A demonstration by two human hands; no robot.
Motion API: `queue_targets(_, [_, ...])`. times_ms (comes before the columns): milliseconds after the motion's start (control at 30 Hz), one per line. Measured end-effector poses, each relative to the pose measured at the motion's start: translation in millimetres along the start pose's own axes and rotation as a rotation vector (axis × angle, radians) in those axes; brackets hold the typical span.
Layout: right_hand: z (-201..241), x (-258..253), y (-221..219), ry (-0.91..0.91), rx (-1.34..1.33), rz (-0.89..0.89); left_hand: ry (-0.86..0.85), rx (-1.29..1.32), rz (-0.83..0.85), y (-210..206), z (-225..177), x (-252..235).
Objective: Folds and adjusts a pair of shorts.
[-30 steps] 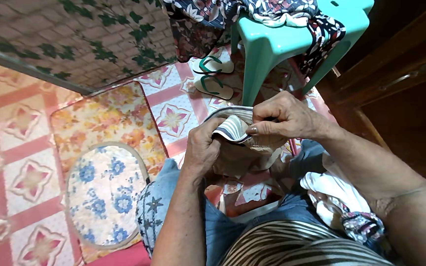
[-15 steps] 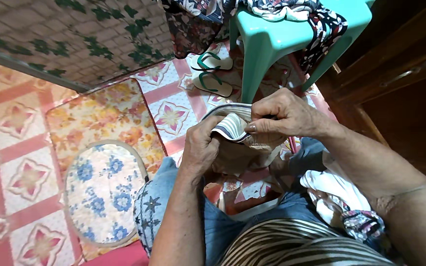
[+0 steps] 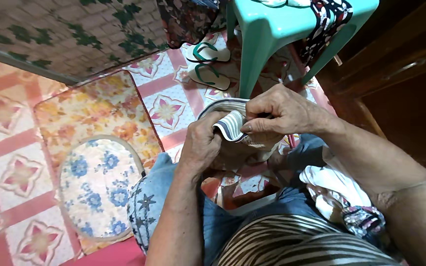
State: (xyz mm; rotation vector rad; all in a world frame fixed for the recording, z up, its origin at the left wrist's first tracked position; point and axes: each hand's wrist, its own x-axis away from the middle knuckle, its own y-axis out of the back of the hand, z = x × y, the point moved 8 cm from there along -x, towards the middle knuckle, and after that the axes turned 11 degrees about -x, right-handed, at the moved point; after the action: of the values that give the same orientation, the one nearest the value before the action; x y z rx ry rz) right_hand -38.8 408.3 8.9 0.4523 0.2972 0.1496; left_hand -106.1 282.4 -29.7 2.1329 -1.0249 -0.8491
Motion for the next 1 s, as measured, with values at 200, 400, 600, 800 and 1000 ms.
queue_targets(200, [-0.2, 0.2, -0.2, 0.004, 0.008, 0.002, -0.003, -0.002, 0.01, -0.8, 0.3, 0.3])
queue_targets(400, [-0.8, -0.1, -1.9, -0.014, 0.011, 0.014, 0.0, -0.02, 0.016, -1.8, 0.3, -0.1])
queue_targets(600, [-1.6, -0.2, -3.0, -0.003, 0.001, 0.014, -0.009, -0.032, 0.016, -1.6, -1.7, 0.1])
queue_targets(800, [-1.0, -0.8, -4.3, -0.021, 0.007, 0.022, -0.014, -0.049, 0.027, -4.6, -0.8, 0.4])
queue_targets(1000, [-1.2, -0.5, -5.1, -0.027, 0.0, 0.027, -0.031, -0.051, 0.027, -5.7, -1.4, 0.2])
